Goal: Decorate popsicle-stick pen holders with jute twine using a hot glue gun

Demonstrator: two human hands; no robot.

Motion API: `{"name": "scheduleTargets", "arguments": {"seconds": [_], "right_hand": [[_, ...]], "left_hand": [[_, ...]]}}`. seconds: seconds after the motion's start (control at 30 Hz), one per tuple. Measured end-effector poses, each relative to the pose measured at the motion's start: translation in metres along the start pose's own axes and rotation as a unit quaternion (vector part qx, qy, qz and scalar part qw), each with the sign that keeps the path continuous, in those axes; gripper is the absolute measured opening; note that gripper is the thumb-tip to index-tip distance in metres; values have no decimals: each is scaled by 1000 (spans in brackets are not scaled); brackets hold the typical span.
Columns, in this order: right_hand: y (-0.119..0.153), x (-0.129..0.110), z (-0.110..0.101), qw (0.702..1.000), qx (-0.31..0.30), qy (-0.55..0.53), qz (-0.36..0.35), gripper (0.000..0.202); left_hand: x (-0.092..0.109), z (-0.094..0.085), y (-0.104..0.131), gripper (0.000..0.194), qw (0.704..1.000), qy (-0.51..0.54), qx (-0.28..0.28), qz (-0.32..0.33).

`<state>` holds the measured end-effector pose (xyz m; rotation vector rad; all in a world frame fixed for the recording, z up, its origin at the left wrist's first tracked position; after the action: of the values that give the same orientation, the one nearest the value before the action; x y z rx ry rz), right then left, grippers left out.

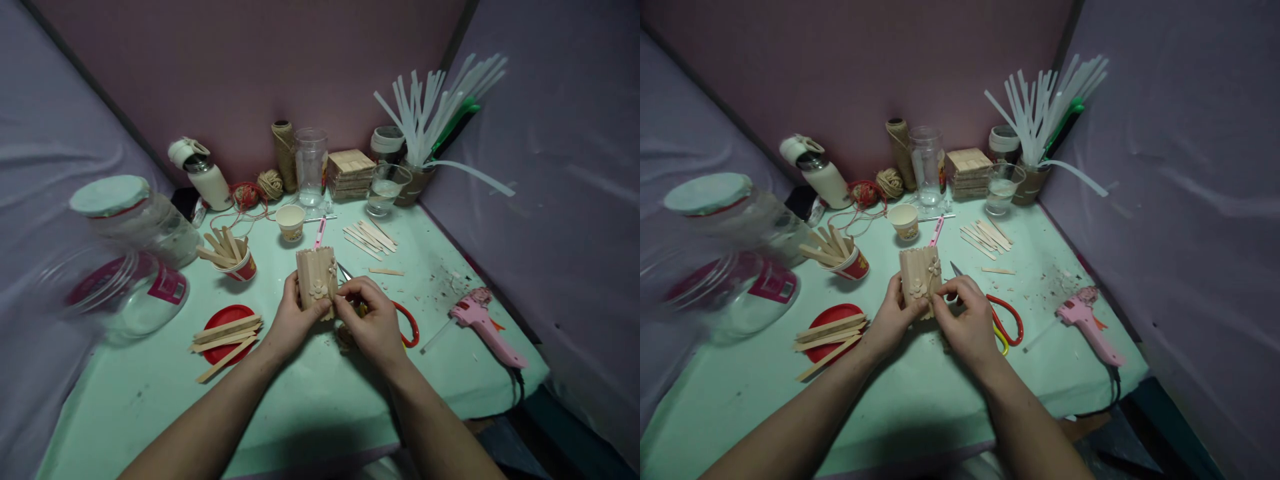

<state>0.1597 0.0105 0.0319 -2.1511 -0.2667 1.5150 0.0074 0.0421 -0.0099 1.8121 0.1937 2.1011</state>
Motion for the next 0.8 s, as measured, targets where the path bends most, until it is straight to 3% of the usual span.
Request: {"name": "scheduleTargets", "arguments": {"seconds": [0.8], "right_hand": [[1,-1,-1,999,-4,43,-18,11]], "left_hand": [[1,1,0,83,1000,-22,9,-1]]}}
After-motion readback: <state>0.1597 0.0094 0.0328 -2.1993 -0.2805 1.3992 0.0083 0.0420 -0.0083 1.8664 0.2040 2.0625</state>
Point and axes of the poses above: each hand's wrist, its own y-axis away from the middle knuckle, its own z-axis out of the palm, x = y × z, the point moved 5 cm from there along -y, towards the middle knuckle, and after that the axes turned 9 degrees about -z, right-handed, at the moved point
